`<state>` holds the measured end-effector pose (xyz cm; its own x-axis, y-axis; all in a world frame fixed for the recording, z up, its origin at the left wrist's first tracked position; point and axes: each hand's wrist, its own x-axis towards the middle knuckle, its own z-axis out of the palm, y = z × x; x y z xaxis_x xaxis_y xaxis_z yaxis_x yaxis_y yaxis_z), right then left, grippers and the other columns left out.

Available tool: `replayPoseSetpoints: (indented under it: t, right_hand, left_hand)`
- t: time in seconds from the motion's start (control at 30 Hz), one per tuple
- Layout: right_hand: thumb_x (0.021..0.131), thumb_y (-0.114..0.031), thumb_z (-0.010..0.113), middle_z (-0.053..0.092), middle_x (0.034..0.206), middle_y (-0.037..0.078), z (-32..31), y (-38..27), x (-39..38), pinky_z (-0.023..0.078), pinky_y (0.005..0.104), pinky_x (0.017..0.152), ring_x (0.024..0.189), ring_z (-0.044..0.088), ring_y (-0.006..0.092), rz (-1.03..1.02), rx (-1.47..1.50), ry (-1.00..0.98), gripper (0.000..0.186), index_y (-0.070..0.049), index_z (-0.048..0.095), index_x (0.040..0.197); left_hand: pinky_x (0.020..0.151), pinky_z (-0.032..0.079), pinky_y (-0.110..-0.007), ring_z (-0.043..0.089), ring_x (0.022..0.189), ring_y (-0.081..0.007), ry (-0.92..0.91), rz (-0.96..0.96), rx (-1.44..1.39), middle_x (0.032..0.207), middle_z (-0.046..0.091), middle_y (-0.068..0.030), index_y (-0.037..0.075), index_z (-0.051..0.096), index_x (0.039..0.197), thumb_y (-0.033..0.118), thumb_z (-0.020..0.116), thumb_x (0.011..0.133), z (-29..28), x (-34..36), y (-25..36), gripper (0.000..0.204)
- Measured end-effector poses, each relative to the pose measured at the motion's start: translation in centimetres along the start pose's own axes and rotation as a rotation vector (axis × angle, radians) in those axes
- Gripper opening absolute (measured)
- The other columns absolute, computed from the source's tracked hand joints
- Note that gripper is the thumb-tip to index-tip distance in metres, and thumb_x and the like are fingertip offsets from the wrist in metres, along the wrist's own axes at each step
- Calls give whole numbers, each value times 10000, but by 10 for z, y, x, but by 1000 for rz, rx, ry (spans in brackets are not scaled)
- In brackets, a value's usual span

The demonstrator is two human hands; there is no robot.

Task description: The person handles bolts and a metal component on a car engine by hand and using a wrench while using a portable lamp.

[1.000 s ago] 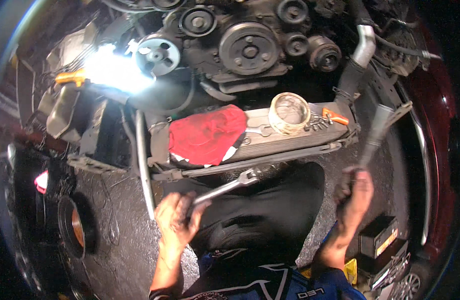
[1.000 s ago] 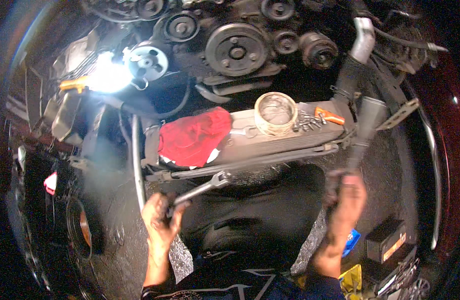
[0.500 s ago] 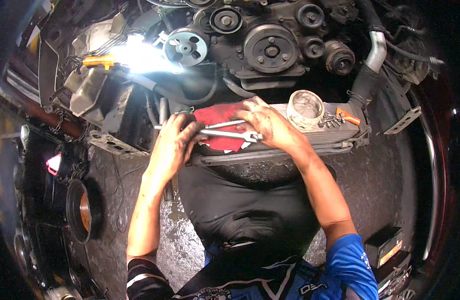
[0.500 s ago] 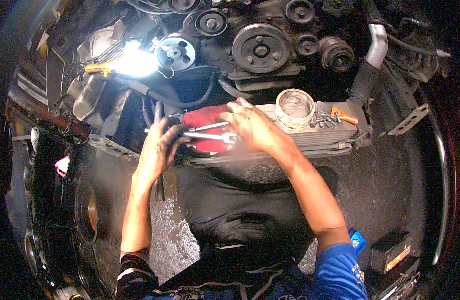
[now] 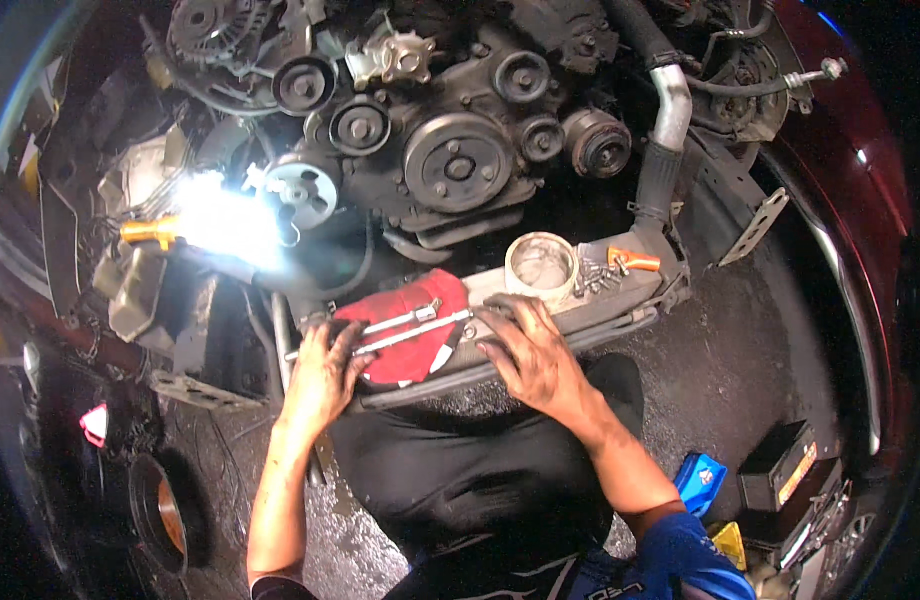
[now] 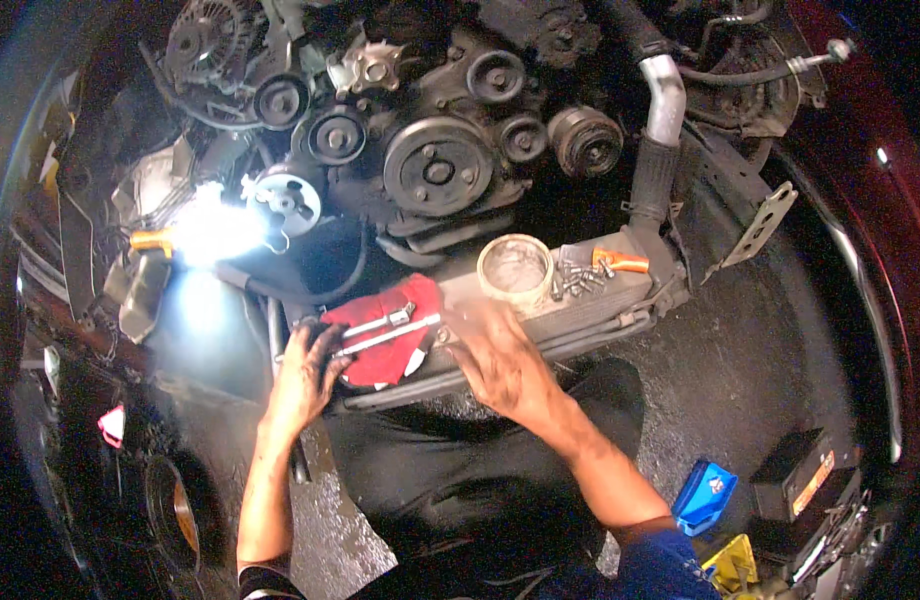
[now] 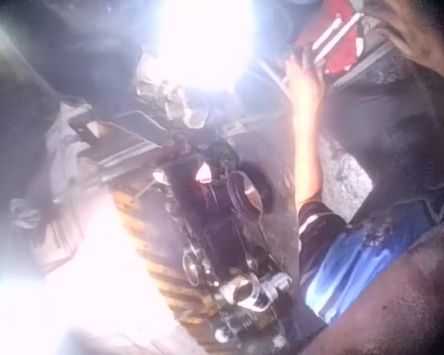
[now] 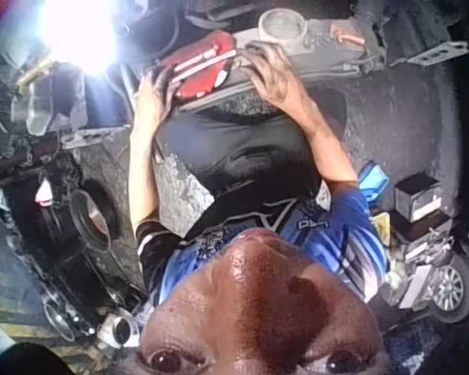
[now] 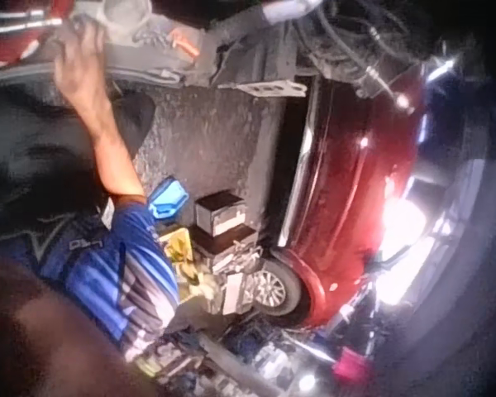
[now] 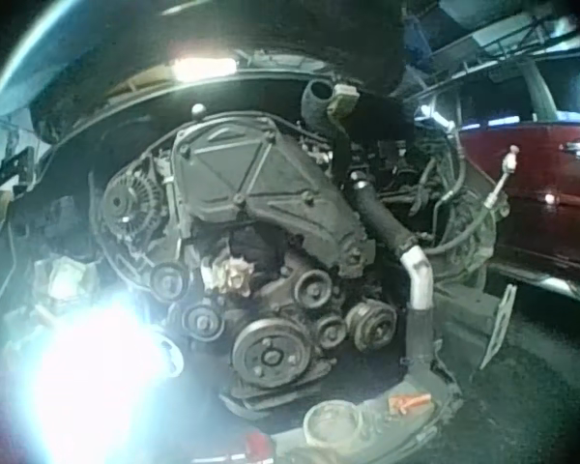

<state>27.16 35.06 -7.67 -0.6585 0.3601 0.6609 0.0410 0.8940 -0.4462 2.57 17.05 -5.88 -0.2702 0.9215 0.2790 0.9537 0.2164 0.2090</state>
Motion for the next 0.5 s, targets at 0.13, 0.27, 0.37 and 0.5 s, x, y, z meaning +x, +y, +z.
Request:
replayPoseSetpoints:
  t: [0.13, 0.27, 0.37, 0.5]
  right_hand:
    - [868, -116, 664, 576, 1205, 195, 6, -1, -7, 433, 493, 978, 1102, 544, 389, 8, -1, 29, 448, -22, 540, 1289]
    - [851, -114, 687, 561, 1202, 195, 3, 0, -15, 444, 458, 966, 1099, 543, 388, 38, -1, 75, 422, -16, 591, 1251]
    - [836, -93, 694, 577, 1168, 196, -4, 4, -24, 454, 451, 952, 1072, 556, 381, 98, 11, 128, 412, -18, 605, 1231]
    - [823, -70, 685, 603, 1128, 189, -5, -1, -30, 463, 448, 934, 1031, 576, 370, 105, 98, 189, 350, -18, 645, 1167]
  left_hand:
    - [978, 449, -498, 501, 1175, -442, -20, -3, 10, 1226, 523, -268, 69, 561, 1315, 328, 705, 871, -9, 1, 4, 535]
    - [1001, 436, -494, 495, 1190, -439, -44, -13, 6, 1252, 505, -257, 77, 537, 1338, 309, 709, 867, -13, 8, 15, 552]
    - [1015, 430, -488, 486, 1211, -440, -19, -11, -39, 1295, 481, -261, 77, 535, 1340, 278, 715, 865, -15, 15, 26, 547]
    - [1047, 405, -489, 457, 1253, -447, 6, -235, -39, 1364, 451, -255, 114, 522, 1369, 236, 711, 868, -27, -6, 18, 549]
